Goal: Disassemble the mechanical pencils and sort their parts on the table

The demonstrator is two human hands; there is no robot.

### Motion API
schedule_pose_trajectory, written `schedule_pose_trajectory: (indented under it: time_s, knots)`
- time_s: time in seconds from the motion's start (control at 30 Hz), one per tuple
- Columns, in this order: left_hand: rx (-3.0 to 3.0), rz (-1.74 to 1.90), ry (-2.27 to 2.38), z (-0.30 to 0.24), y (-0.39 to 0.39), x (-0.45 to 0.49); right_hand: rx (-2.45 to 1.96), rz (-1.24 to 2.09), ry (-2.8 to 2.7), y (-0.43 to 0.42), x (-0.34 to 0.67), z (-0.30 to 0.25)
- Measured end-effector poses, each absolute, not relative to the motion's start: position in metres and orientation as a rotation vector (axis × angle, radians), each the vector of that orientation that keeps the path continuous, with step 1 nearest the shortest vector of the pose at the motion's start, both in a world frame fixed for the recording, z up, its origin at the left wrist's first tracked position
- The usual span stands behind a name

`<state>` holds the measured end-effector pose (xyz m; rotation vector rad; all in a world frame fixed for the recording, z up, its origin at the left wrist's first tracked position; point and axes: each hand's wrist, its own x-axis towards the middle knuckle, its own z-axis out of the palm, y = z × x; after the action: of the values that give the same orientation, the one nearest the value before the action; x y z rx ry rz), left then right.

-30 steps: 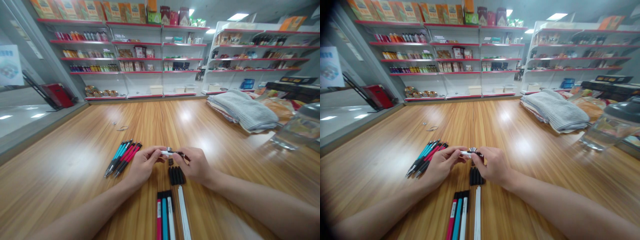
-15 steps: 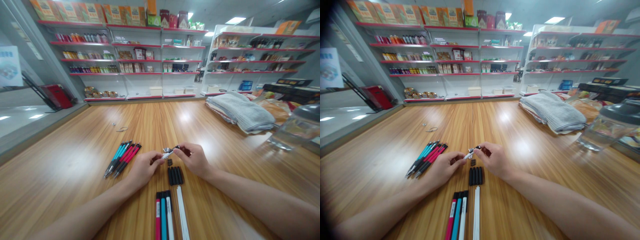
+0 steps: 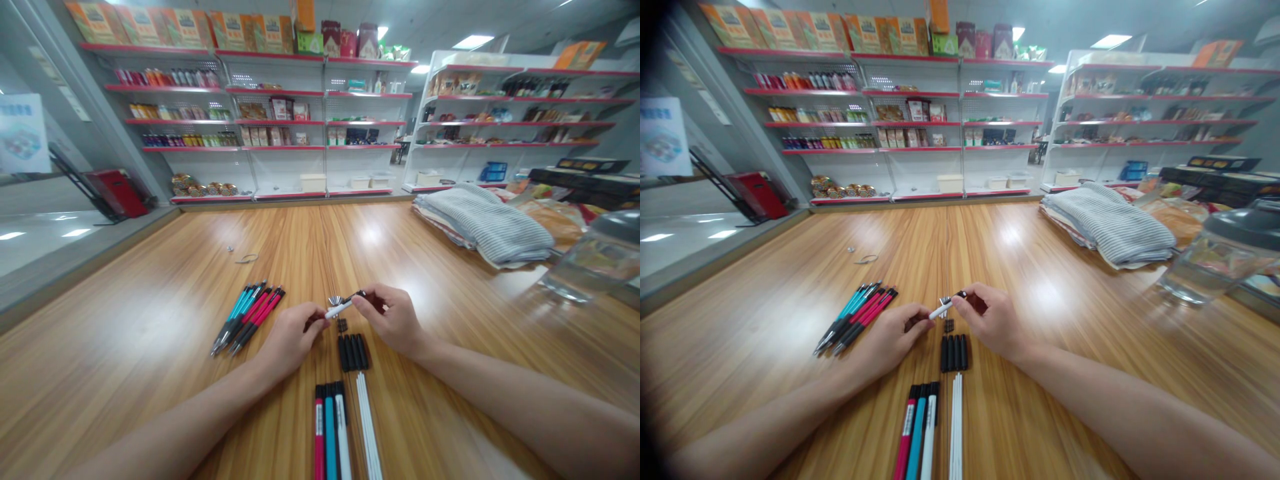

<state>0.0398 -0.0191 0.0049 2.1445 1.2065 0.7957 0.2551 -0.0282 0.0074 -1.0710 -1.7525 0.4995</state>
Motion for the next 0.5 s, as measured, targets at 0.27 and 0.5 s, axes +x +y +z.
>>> schedule_pose_trajectory:
  time_s: [0.27,0.5]
  knots:
    - [2.165,0.794,1.146,0.0068,-0.0219,0.0408,-1.104,0.475,-1.837,-0.0278,0.2568,0.0094]
    - [2.048,0.914,1.135,0.0029,-0.0197,0.0374,-1.093,0.509,-1.943,-0.0258,0.2591,0.0082]
